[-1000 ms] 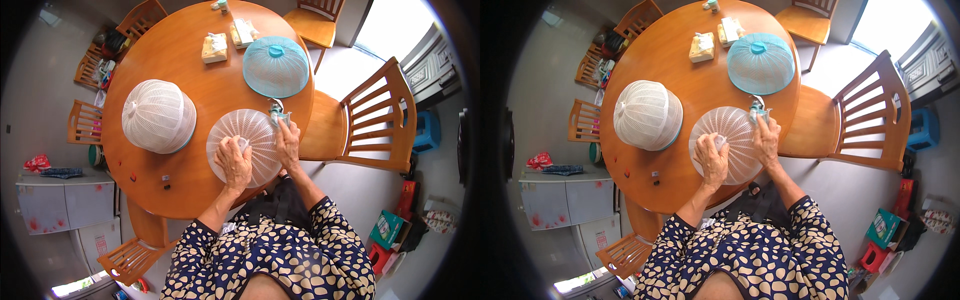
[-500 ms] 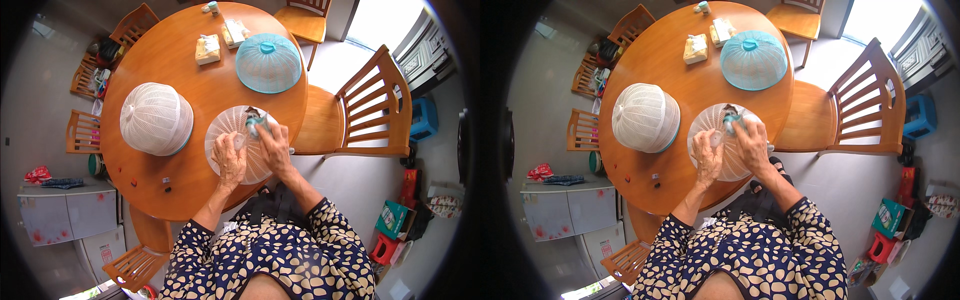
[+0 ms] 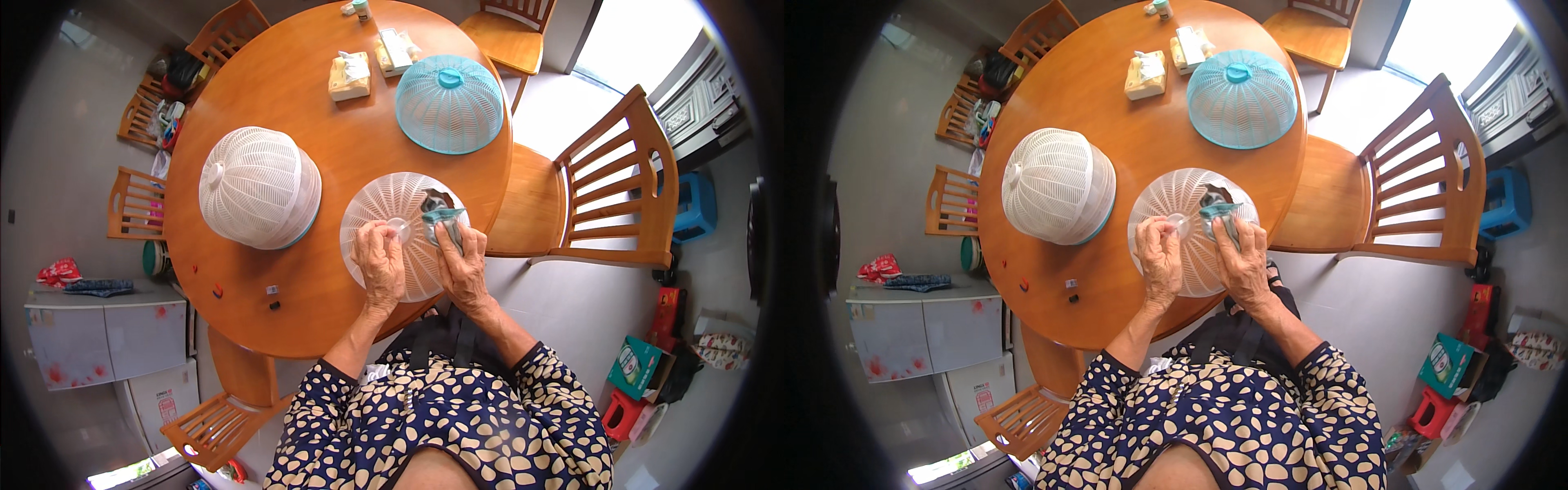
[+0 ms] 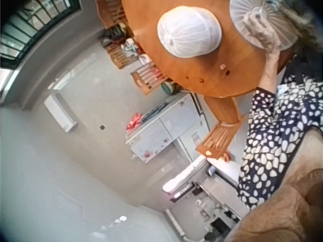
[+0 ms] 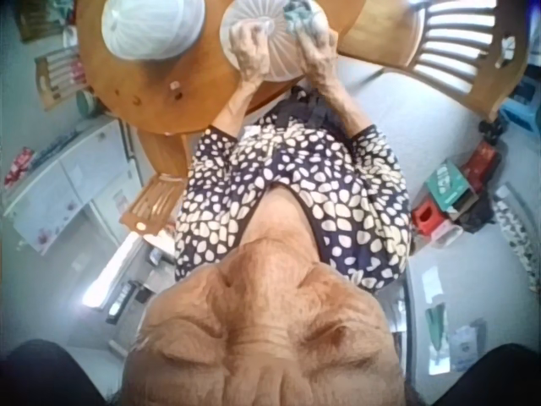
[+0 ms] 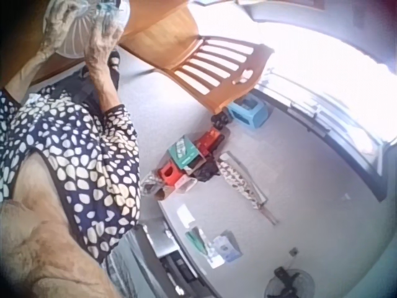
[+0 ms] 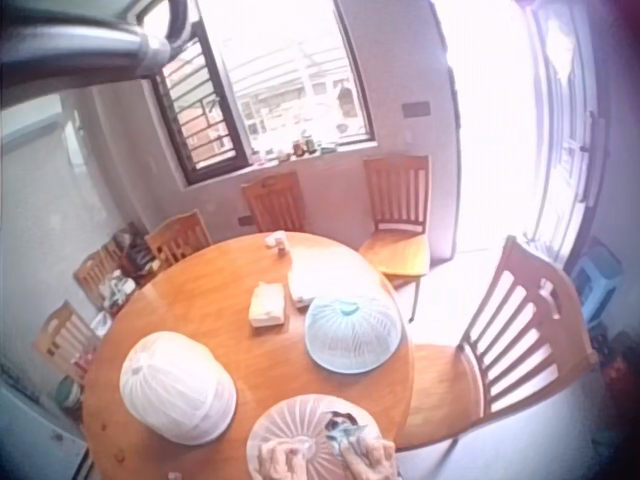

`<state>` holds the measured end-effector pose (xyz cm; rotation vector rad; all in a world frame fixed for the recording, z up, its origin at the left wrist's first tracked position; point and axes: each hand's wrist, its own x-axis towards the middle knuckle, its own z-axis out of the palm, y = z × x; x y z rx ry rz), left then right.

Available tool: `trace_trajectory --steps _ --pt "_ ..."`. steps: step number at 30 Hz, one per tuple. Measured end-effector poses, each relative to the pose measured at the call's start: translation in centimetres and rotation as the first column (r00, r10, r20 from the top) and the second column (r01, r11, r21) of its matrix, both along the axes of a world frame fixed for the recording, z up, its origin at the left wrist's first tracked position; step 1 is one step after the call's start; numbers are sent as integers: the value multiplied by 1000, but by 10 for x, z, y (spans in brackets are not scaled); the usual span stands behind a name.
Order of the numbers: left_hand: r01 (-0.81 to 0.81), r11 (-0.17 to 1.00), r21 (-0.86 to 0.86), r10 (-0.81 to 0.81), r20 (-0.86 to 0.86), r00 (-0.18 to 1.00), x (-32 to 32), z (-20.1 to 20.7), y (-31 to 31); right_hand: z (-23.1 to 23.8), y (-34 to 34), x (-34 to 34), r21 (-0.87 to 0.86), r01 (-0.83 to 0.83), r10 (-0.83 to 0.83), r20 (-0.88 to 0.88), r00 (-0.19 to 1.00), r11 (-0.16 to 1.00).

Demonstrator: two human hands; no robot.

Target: The person wipes a round wooden dining table with a cloth, moving items like a remote control and tissue boxes aside to clean underneath. They then wipe the remote control and tissue boxes individually before cleaning two plastic food covers, one blue and one white, thoroughly with the cloth.

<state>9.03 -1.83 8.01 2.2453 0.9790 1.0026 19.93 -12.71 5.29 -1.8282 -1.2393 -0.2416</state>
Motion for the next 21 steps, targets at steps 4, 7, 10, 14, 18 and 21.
trace_trajectory --steps 4,7,10,14,18,21 --pt "9 1000 -3 -9 -16 1000 -1 5 -3 9 10 15 -60 -10 13 39 999 998" --pt "-36 999 33 38 -72 997 3 3 -3 24 42 39 -112 -76 80 29 996 991" --pt "-13 1000 28 14 -56 998 3 5 -2 24 75 60 -156 -129 121 -60 991 979" --pt "141 990 -15 -141 -36 989 -6 9 23 6 99 87 -226 -201 121 -326 937 953" --pt "223 968 -113 -231 -60 971 -34 20 52 3 69 75 -103 -286 233 -355 905 953" --pt "83 993 79 -66 -196 978 -45 36 44 8 37 62 -112 -371 294 -424 857 922"
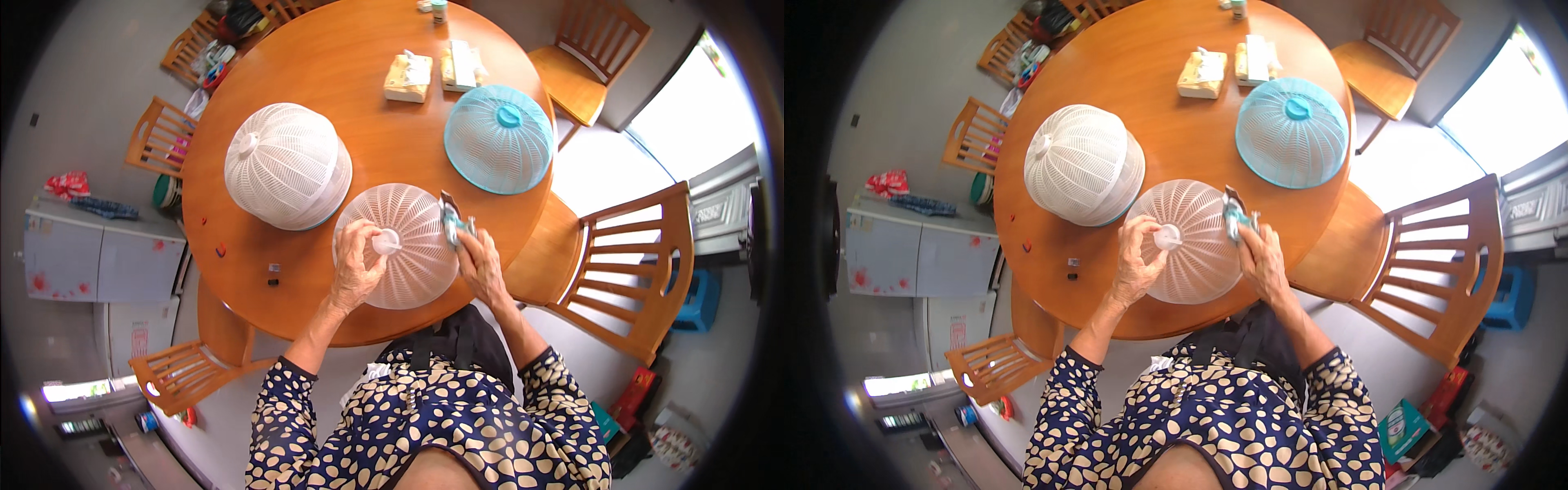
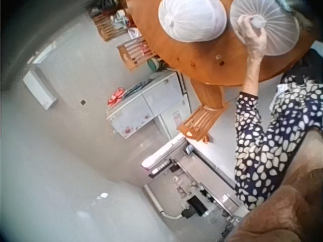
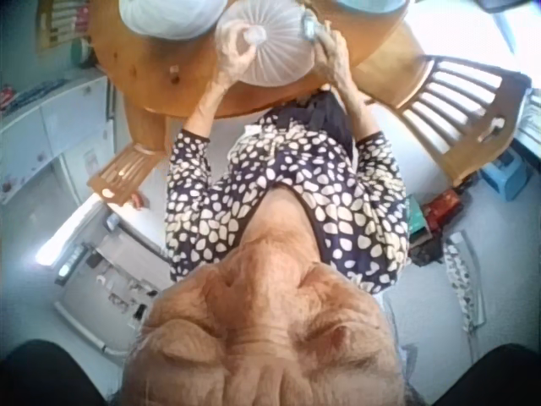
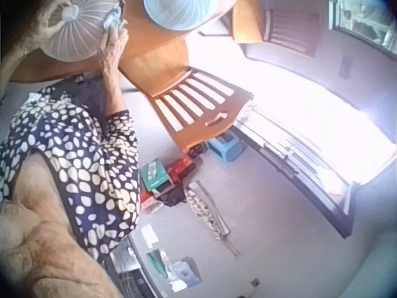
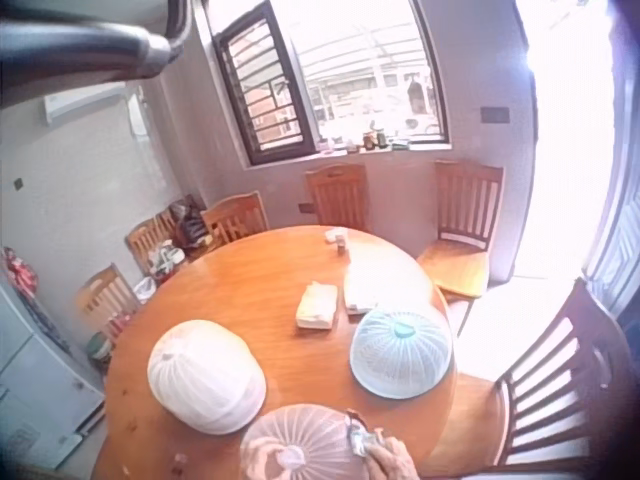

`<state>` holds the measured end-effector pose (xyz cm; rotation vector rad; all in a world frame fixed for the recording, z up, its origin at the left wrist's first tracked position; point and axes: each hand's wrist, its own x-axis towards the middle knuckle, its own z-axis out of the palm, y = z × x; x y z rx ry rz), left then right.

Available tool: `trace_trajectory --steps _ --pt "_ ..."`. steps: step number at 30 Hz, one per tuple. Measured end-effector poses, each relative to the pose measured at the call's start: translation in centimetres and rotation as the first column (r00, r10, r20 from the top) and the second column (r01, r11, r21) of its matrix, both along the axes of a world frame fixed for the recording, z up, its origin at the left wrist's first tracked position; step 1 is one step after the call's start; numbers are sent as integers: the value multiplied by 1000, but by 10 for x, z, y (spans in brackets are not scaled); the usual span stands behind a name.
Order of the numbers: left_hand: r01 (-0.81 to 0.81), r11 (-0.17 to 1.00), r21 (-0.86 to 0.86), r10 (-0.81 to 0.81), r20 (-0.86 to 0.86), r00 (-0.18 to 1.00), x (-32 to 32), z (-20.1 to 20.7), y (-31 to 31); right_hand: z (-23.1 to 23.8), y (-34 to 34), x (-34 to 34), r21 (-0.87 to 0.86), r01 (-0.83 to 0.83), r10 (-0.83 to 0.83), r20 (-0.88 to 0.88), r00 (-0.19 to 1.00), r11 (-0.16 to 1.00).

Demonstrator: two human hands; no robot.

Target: The person wipes a round wooden dining table with a cloth, moving items like a remote control and tissue boxes aside to clean underneath. They then wipe the remote control and tissue boxes individually before cleaning two plastic food covers, one blue and one white, thoroughly with the cloth.

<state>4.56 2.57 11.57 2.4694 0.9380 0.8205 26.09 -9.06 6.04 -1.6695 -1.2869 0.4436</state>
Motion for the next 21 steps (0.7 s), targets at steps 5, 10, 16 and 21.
trace_trajectory --steps 5,10,16,21 --pt "-351 918 -182 364 39 931 -7 9 -32 18 0 1 58 -103 98 77 992 993" --pt "-500 840 -210 506 -26 862 21 11 -44 47 75 9 180 -245 203 225 953 953" --pt "-532 832 -157 540 5 842 36 3 -34 41 99 -7 191 -502 417 355 837 844" --pt "-413 879 -240 427 6 904 23 10 -77 41 51 -4 183 -655 517 476 711 733"
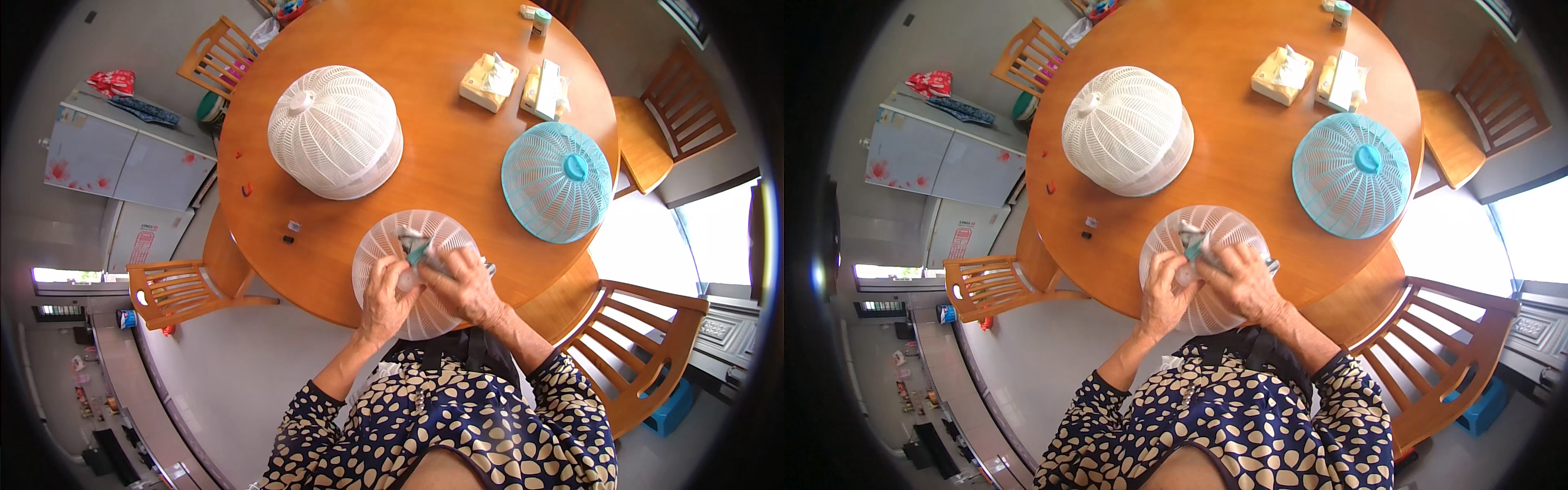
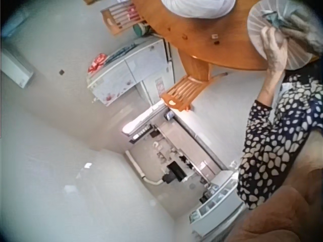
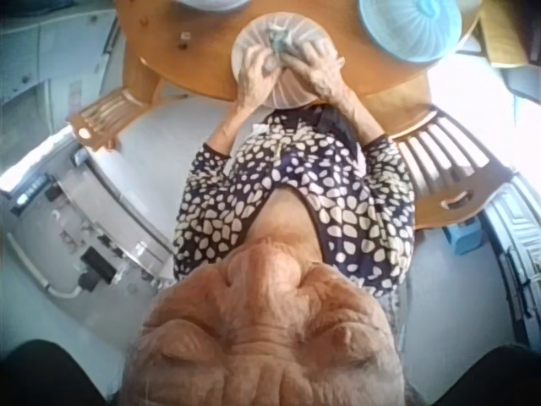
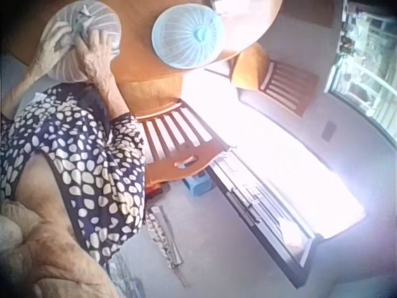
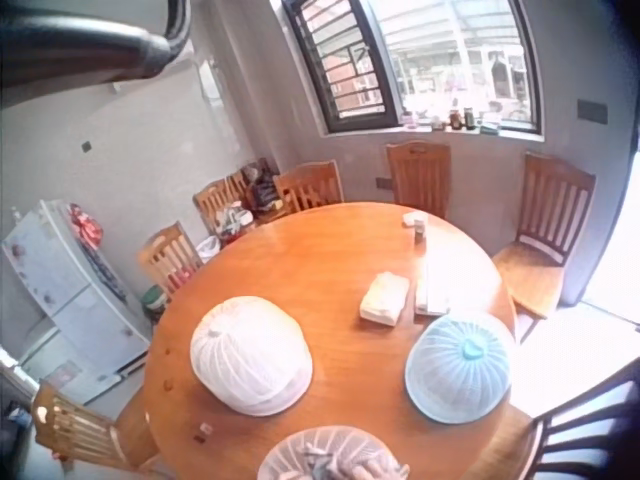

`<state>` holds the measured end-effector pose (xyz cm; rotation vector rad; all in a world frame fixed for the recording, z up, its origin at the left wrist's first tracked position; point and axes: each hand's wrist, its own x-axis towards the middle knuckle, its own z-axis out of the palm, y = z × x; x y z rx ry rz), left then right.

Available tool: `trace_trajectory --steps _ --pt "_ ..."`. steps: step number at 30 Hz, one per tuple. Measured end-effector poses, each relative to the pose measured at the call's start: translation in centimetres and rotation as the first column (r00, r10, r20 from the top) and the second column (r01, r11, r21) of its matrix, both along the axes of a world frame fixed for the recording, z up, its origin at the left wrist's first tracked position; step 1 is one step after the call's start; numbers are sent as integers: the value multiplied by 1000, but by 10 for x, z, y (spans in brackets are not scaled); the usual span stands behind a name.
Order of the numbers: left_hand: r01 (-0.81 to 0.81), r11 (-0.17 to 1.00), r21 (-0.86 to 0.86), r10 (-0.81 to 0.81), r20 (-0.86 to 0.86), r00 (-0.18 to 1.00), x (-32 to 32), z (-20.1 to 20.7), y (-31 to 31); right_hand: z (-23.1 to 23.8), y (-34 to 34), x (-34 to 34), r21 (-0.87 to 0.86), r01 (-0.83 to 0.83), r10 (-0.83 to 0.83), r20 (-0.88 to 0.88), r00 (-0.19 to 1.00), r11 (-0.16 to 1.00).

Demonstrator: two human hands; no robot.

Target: The person wipes a round wooden dining table with a cloth, moving items like a remote control and tissue boxes aside to clean underneath. They then wipe the remote control and tissue boxes individually before cleaning two plastic food covers, one blue and one white, thoroughly with the cloth.

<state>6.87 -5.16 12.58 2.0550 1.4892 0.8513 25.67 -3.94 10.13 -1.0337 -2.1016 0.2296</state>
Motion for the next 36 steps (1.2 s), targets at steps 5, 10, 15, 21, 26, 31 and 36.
trace_trajectory --steps 5,10,15,21,26,31,36 --pt "42 997 61 -40 -36 999 0 -1 -17 11 15 -4 -131 -2 -3 -38 999 991" --pt "64 997 35 -64 0 998 -5 2 -17 -13 60 -10 -325 46 -135 -255 958 945" --pt "72 995 64 -72 -5 997 -10 1 -15 -41 92 2 -728 -51 -229 -281 932 683" --pt "93 994 53 -94 11 996 -15 5 -13 -25 94 5 -763 -137 -189 -323 927 632" --pt "149 987 65 -146 -47 988 -7 8 -21 22 62 9 -364 -284 211 -227 951 887" --pt "144 985 93 -139 -59 989 -1 11 -20 33 57 -17 -210 -393 378 -112 919 895" --pt "152 987 48 -151 -19 988 -4 11 -23 19 96 -32 -438 -371 362 -107 926 819"
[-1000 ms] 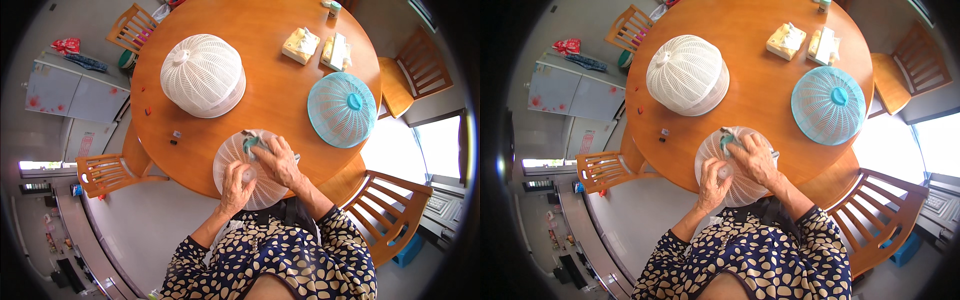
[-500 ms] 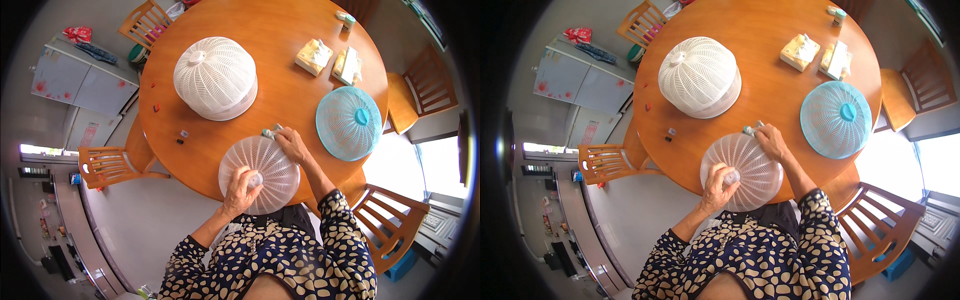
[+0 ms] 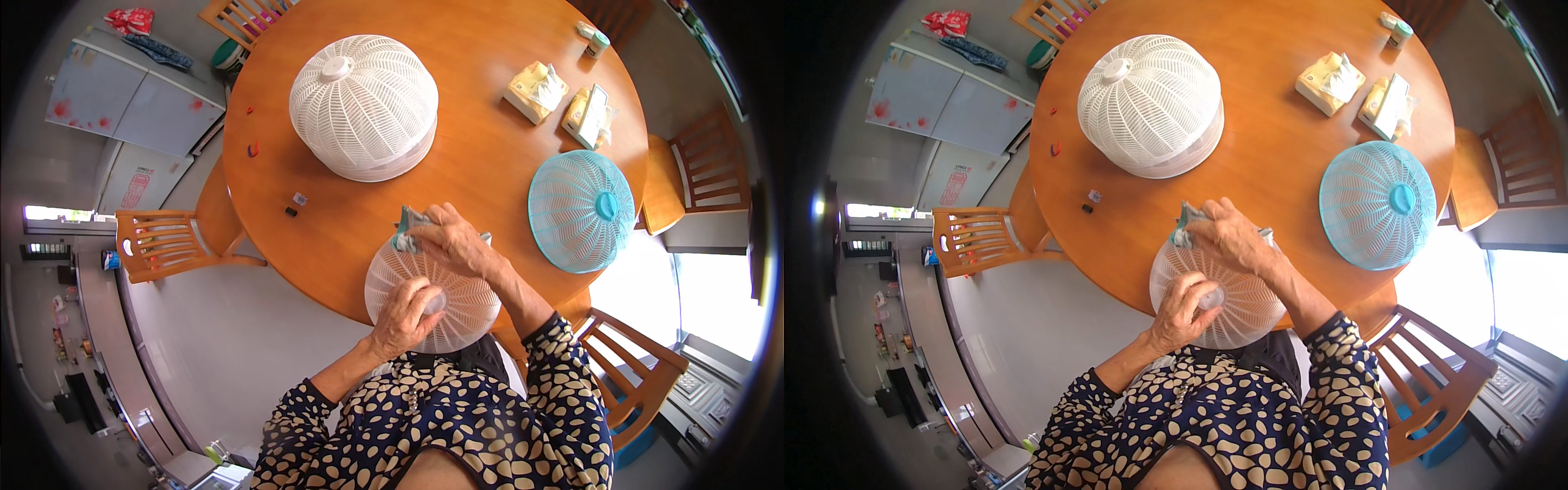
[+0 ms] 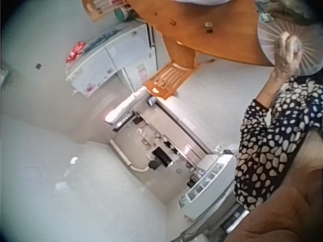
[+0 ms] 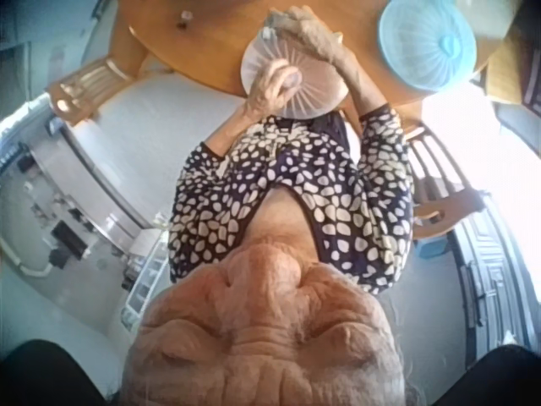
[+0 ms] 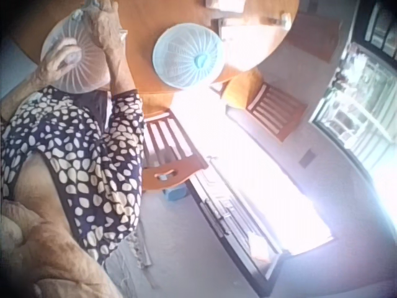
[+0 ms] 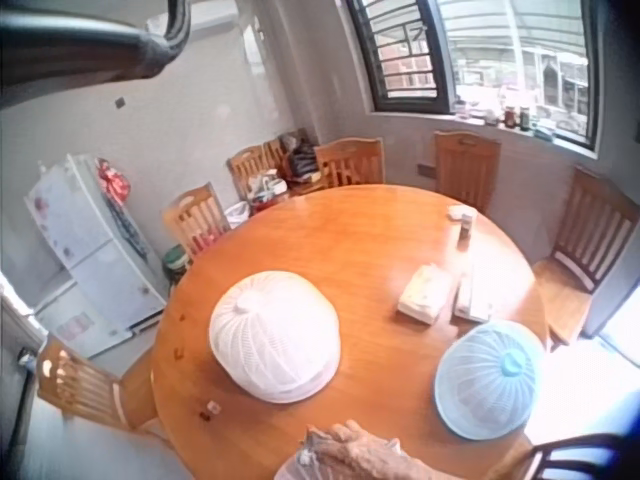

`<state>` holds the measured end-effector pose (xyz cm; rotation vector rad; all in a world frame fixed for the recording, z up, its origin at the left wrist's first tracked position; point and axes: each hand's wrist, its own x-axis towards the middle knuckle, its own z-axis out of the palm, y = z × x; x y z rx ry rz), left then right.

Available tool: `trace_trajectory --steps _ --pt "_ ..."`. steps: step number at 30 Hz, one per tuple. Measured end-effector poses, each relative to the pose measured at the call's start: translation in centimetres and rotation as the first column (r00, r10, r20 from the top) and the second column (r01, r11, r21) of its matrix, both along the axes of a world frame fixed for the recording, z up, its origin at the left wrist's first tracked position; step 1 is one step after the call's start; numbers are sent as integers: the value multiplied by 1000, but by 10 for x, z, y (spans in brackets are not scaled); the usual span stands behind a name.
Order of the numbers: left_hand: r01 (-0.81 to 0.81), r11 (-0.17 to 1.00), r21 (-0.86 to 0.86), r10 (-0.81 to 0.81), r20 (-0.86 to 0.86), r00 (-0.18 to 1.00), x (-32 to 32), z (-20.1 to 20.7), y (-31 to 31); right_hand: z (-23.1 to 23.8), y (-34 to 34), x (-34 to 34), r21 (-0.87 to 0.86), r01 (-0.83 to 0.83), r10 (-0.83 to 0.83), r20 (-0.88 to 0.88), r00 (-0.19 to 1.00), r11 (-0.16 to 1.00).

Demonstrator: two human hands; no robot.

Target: The person wipes a round wooden dining table with a cloth, moving items like a remote control and tissue boxes aside to clean underneath. They then wipe the remote control and tissue boxes individually before cleaning two plastic food covers, one blue and one white, thoroughly with the cloth.

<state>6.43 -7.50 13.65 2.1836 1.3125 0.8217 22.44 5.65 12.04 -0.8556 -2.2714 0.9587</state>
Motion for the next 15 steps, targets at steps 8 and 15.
trace_trajectory --steps 8,15 --pt "-13 999 41 14 -18 1000 -2 0 -1 -51 53 2 -482 23 34 110 993 876" --pt "31 999 24 -31 1 1000 -5 3 2 -40 43 3 -429 0 17 36 999 903"
